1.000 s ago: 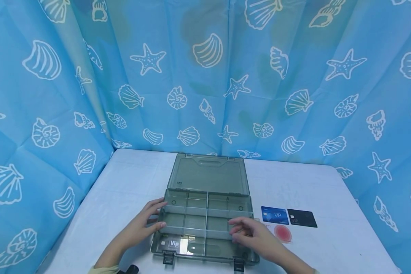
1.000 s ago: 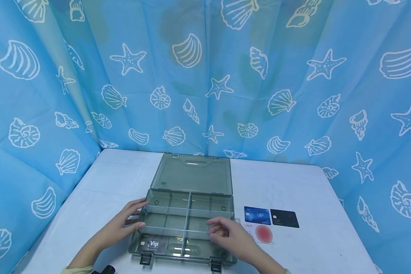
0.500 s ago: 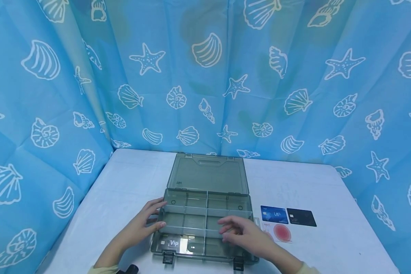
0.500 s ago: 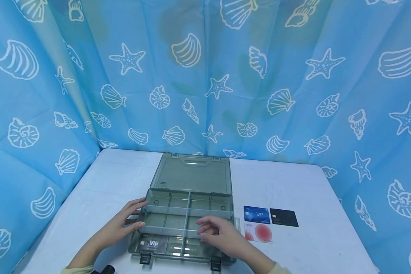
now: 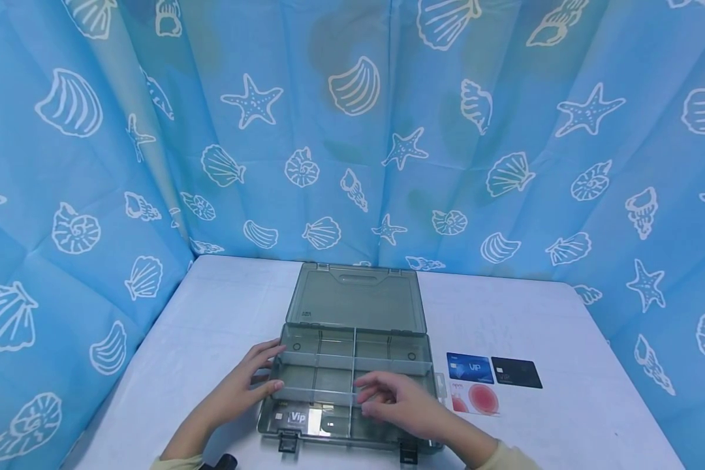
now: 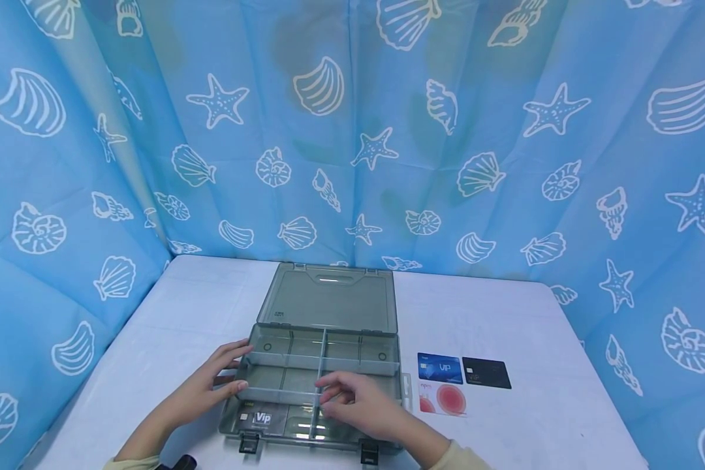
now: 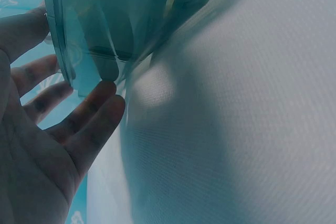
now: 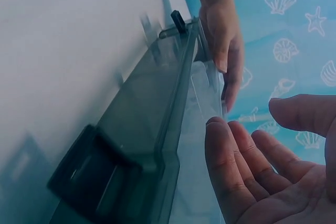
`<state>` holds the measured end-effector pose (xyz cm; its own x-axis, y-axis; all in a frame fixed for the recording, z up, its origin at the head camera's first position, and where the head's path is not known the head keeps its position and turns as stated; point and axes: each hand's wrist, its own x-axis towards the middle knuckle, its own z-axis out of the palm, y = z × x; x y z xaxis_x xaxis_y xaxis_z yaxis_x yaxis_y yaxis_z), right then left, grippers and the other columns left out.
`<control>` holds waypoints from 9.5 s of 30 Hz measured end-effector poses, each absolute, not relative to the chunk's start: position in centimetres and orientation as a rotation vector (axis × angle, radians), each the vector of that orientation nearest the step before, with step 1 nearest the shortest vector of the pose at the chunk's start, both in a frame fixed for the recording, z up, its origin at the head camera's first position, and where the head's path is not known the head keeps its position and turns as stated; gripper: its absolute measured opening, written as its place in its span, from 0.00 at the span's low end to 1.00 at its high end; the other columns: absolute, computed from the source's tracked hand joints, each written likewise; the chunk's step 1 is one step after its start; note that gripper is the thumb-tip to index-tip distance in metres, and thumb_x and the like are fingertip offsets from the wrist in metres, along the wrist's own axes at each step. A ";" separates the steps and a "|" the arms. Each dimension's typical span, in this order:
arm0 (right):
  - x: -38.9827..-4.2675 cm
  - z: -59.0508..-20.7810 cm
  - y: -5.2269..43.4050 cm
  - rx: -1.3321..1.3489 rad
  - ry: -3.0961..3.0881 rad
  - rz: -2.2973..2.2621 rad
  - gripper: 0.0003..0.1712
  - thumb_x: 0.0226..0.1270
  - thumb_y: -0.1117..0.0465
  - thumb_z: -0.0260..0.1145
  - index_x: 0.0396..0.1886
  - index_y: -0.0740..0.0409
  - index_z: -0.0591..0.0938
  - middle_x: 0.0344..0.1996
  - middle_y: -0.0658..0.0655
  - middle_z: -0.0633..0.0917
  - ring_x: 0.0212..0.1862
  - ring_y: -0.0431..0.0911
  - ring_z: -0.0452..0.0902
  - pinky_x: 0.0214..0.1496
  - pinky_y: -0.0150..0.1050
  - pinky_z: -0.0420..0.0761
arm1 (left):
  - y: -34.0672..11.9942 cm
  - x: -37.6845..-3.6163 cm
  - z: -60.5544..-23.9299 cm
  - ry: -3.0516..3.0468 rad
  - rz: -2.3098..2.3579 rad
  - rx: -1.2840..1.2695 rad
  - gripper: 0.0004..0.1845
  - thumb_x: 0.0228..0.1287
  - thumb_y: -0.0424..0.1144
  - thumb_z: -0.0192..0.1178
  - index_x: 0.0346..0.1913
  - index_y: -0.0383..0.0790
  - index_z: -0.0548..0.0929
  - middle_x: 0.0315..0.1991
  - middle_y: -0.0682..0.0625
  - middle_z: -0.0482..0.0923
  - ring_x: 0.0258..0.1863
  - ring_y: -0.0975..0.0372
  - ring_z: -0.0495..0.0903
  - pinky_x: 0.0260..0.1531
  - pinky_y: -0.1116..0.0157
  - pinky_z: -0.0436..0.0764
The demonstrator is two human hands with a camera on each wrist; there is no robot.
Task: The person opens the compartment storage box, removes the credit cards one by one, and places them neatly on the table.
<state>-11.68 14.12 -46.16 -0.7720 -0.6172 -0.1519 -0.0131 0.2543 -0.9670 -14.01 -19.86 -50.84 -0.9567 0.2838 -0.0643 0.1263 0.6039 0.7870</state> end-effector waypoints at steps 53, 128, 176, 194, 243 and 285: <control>-12.4 -46.0 6.1 -0.437 1.777 -1.298 0.37 0.73 0.57 0.63 0.70 0.79 0.65 0.66 0.72 0.74 0.63 0.58 0.78 0.67 0.55 0.79 | -19.8 -14.1 -50.8 2.628 1.294 0.343 0.36 0.69 0.49 0.67 0.76 0.45 0.67 0.78 0.42 0.56 0.65 0.40 0.72 0.63 0.42 0.79; -10.7 -46.6 4.8 -0.136 1.578 -1.687 0.40 0.68 0.63 0.60 0.67 0.91 0.58 0.70 0.83 0.59 0.76 0.72 0.50 0.78 0.65 0.55 | -20.0 -14.0 -51.0 2.621 1.301 0.389 0.36 0.70 0.48 0.66 0.76 0.45 0.66 0.78 0.41 0.56 0.66 0.39 0.72 0.63 0.41 0.79; -12.4 -47.2 2.9 -0.550 2.124 -1.515 0.19 0.69 0.59 0.69 0.57 0.61 0.84 0.37 0.50 0.89 0.38 0.38 0.84 0.41 0.31 0.85 | -20.1 -14.0 -51.0 2.612 1.318 0.401 0.37 0.69 0.51 0.66 0.76 0.44 0.66 0.78 0.41 0.55 0.66 0.39 0.71 0.63 0.42 0.79; -12.0 -47.5 2.3 -0.623 2.271 -1.402 0.20 0.64 0.61 0.74 0.56 0.57 0.84 0.26 0.39 0.85 0.21 0.33 0.72 0.23 0.25 0.74 | -20.1 -14.0 -51.0 2.623 1.306 0.393 0.35 0.70 0.47 0.66 0.76 0.44 0.67 0.78 0.41 0.55 0.65 0.39 0.72 0.61 0.42 0.80; -11.3 -47.1 6.9 -0.418 2.037 -1.676 0.20 0.65 0.73 0.66 0.57 0.63 0.84 0.30 0.57 0.88 0.30 0.47 0.86 0.29 0.37 0.91 | -19.9 -14.0 -51.1 2.642 1.290 0.358 0.36 0.69 0.49 0.67 0.76 0.45 0.67 0.78 0.41 0.56 0.65 0.38 0.72 0.62 0.40 0.78; -11.2 -46.8 19.7 -0.056 2.337 -1.643 0.20 0.74 0.67 0.62 0.63 0.57 0.80 0.39 0.56 0.83 0.34 0.49 0.79 0.24 0.35 0.82 | -19.9 -13.9 -50.9 2.623 1.308 0.352 0.36 0.69 0.48 0.67 0.77 0.46 0.66 0.78 0.41 0.55 0.66 0.38 0.71 0.63 0.40 0.77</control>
<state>-11.16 19.75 -46.79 -0.9591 -0.1927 -0.2075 0.1300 0.3513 -0.9272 -13.92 -19.93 -50.88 -0.9539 0.2935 -0.0627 0.1265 0.5828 0.8027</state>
